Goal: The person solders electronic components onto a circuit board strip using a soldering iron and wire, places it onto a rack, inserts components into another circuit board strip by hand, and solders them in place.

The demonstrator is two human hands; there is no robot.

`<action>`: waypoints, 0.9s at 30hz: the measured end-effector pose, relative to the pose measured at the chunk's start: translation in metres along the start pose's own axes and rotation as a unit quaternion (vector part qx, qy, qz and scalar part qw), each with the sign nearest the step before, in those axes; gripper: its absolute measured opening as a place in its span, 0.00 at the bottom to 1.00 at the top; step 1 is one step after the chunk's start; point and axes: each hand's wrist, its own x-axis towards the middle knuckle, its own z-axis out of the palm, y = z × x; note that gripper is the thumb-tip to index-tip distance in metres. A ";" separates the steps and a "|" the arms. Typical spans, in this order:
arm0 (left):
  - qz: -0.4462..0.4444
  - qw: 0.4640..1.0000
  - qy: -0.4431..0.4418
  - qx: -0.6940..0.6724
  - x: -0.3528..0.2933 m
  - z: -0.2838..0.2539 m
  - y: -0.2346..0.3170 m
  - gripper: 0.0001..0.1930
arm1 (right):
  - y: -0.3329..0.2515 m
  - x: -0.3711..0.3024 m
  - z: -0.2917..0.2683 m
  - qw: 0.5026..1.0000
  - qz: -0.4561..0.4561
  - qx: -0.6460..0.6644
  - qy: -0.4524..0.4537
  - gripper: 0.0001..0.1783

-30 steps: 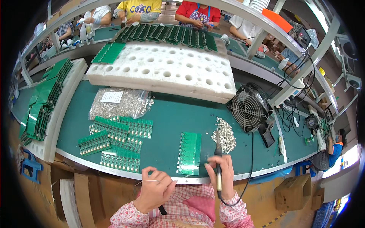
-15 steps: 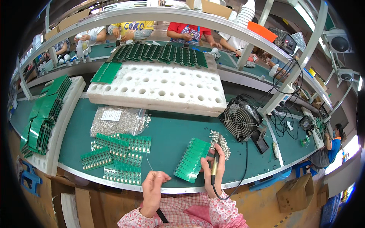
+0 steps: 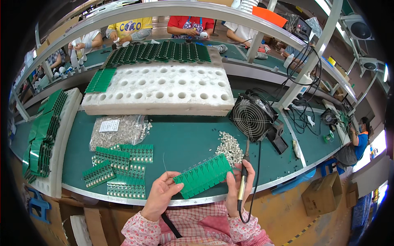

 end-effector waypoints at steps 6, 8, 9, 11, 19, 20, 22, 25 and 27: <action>-0.026 0.997 0.030 -0.061 0.007 0.004 -0.002 0.14 | 0.007 -0.008 -0.012 1.000 0.012 0.006 -0.003 0.27; -0.030 0.997 0.035 -0.057 0.010 0.001 -0.005 0.13 | 0.011 -0.009 -0.014 1.000 0.014 0.014 -0.009 0.26; -0.033 0.997 0.038 -0.055 0.011 0.000 -0.006 0.13 | 0.011 -0.009 -0.015 1.000 0.018 0.015 -0.007 0.26; -0.035 0.997 0.043 -0.051 0.013 0.001 -0.005 0.12 | 0.013 -0.007 -0.015 1.000 0.016 0.007 -0.010 0.25; -0.035 0.997 0.057 -0.044 0.016 0.005 -0.005 0.11 | 0.019 -0.005 -0.015 1.000 0.024 0.009 -0.001 0.24; -0.040 0.996 0.061 -0.048 0.017 0.007 -0.004 0.11 | 0.018 -0.005 -0.015 0.999 0.029 0.012 0.007 0.24; -0.045 0.996 0.065 -0.052 0.016 0.008 -0.003 0.12 | 0.020 -0.006 -0.016 0.999 0.031 0.011 0.013 0.24; -0.053 0.996 0.067 -0.029 0.017 0.010 -0.002 0.12 | 0.022 -0.006 -0.019 1.000 0.018 0.009 0.014 0.24; -0.048 0.996 0.073 -0.036 0.017 0.010 -0.003 0.10 | 0.023 -0.006 -0.020 1.000 0.011 -0.003 0.015 0.24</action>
